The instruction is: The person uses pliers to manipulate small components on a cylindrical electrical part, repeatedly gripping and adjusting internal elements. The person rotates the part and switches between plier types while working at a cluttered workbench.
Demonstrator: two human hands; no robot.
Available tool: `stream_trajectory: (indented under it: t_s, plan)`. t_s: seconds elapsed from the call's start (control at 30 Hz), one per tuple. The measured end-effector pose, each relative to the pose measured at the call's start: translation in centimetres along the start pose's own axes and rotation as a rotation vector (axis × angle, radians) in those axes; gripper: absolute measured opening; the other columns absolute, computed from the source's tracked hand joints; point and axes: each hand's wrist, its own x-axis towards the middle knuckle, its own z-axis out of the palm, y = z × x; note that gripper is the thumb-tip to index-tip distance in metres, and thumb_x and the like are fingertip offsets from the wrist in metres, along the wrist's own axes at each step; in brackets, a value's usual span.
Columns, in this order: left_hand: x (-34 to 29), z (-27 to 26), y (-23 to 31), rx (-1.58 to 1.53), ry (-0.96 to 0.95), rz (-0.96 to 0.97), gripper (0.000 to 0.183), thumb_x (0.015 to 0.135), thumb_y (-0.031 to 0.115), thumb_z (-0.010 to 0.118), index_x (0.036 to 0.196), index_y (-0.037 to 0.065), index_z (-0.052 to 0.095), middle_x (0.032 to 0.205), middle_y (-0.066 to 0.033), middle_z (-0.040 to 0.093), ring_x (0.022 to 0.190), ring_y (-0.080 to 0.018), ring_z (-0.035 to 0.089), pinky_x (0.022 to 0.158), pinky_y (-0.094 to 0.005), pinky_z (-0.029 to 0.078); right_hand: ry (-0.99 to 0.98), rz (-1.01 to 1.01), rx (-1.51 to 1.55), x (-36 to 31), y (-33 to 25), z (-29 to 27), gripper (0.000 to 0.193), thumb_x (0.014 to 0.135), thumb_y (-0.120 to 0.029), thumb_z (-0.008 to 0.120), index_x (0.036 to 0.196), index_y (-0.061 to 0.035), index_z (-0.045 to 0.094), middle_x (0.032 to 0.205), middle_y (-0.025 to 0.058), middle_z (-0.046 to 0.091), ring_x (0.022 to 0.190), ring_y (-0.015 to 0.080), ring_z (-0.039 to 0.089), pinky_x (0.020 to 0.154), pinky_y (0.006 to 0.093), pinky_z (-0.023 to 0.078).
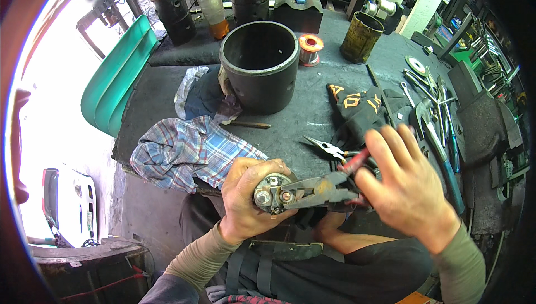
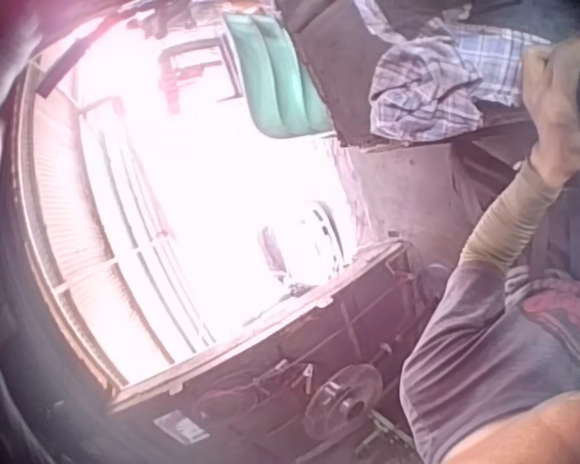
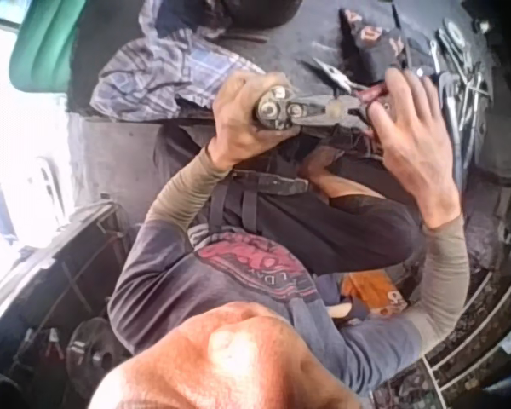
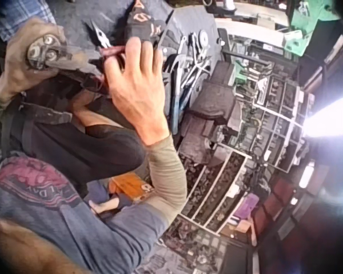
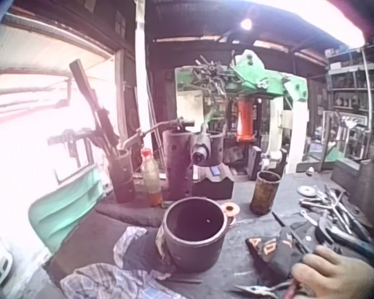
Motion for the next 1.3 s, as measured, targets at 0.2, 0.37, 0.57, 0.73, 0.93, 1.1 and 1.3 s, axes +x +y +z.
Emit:
stream_trajectory:
  t_s: [0.2, 0.37, 0.57, 0.73, 0.93, 1.1, 1.3]
  plan:
    - [0.4, -0.2, 0.2, -0.004, -0.031, -0.004, 0.063, 0.062, 0.014, 0.1, 0.12, 0.006, 0.075, 0.107, -0.0053, 0.079, 0.093, -0.0262, 0.071, 0.085, -0.0391, 0.057, 0.171, -0.326, -0.008, 5.5, 6.0, 2.5, 0.022, 0.075, -0.023, 0.074, 0.091, -0.01, 0.065, 0.136, 0.0141, 0.063, 0.137, 0.0349, 0.061, 0.124, 0.0545, 0.048]
    - [0.4, 0.1, 0.3, 0.011, -0.007, -0.01, 0.061, 0.062, 0.012, 0.099, 0.118, 0.006, 0.075, 0.106, -0.006, 0.079, 0.093, -0.0265, 0.071, 0.086, -0.0389, 0.057, 0.179, -0.283, -0.001, 5.6, 6.3, 2.9, 0.019, 0.075, -0.02, 0.072, 0.087, -0.0077, 0.065, 0.143, 0.0152, 0.064, 0.145, 0.0376, 0.057, 0.128, 0.0572, 0.044]
    - [-0.1, 0.5, 0.5, 0.03, 0.02, -0.086, 0.06, 0.062, 0.007, 0.098, 0.116, 0.006, 0.072, 0.104, -0.0067, 0.078, 0.091, -0.026, 0.07, 0.085, -0.0389, 0.057, 0.064, 0.243, 0.035, -1.5, -0.1, 0.7, 0.03, 0.09, -0.014, 0.072, 0.114, 0.0043, 0.072, 0.151, 0.0243, 0.056, 0.148, 0.0463, 0.051, 0.127, 0.0631, 0.036]
    - [0.3, 1.0, 1.1, 0.022, 0.026, -0.124, 0.067, 0.062, 0.004, 0.098, 0.122, 0.005, 0.069, 0.106, -0.0079, 0.077, 0.095, -0.0266, 0.067, 0.087, -0.0401, 0.055, -0.063, 0.437, 0.12, -3.6, -5.2, -1.6, 0.044, 0.091, -0.02, 0.069, 0.124, 0.0095, 0.069, 0.146, 0.0307, 0.053, 0.141, 0.0519, 0.051, 0.123, 0.069, 0.035]
    - [0.5, 0.9, 0.9, 0.059, 0.01, -0.113, 0.072, 0.064, 0.013, 0.103, 0.126, 0.003, 0.067, 0.111, -0.0099, 0.074, 0.098, -0.028, 0.067, 0.09, -0.0411, 0.055, -0.12, 0.485, 0.091, -2.9, -6.4, -1.6, 0.045, 0.093, -0.018, 0.068, 0.128, 0.0097, 0.068, 0.147, 0.0309, 0.052, 0.141, 0.0507, 0.051, 0.122, 0.0692, 0.035]
    - [3.7, 0.6, 1.2, -0.003, -0.117, -0.277, 0.078, 0.068, 0.024, 0.106, 0.13, 0.001, 0.065, 0.119, -0.0126, 0.072, 0.107, -0.0315, 0.069, 0.098, -0.0423, 0.055, -0.033, 0.627, 0.208, -4.4, -5.7, 0.0, 0.048, 0.088, -0.005, 0.069, 0.134, 0.0096, 0.065, 0.149, 0.0317, 0.051, 0.138, 0.0514, 0.051, 0.119, 0.0625, 0.038]
    - [6.3, -3.5, 3.0, 0.026, -0.189, -0.337, 0.096, 0.075, 0.023, 0.1, 0.159, 0.004, 0.057, 0.146, -0.0145, 0.069, 0.137, -0.0271, 0.064, 0.116, -0.041, 0.049, 0.013, 0.711, 0.392, -5.8, -4.8, 0.3, 0.05, 0.083, 0.005, 0.068, 0.132, 0.0077, 0.064, 0.15, 0.0312, 0.051, 0.133, 0.0525, 0.053, 0.116, 0.0563, 0.042]
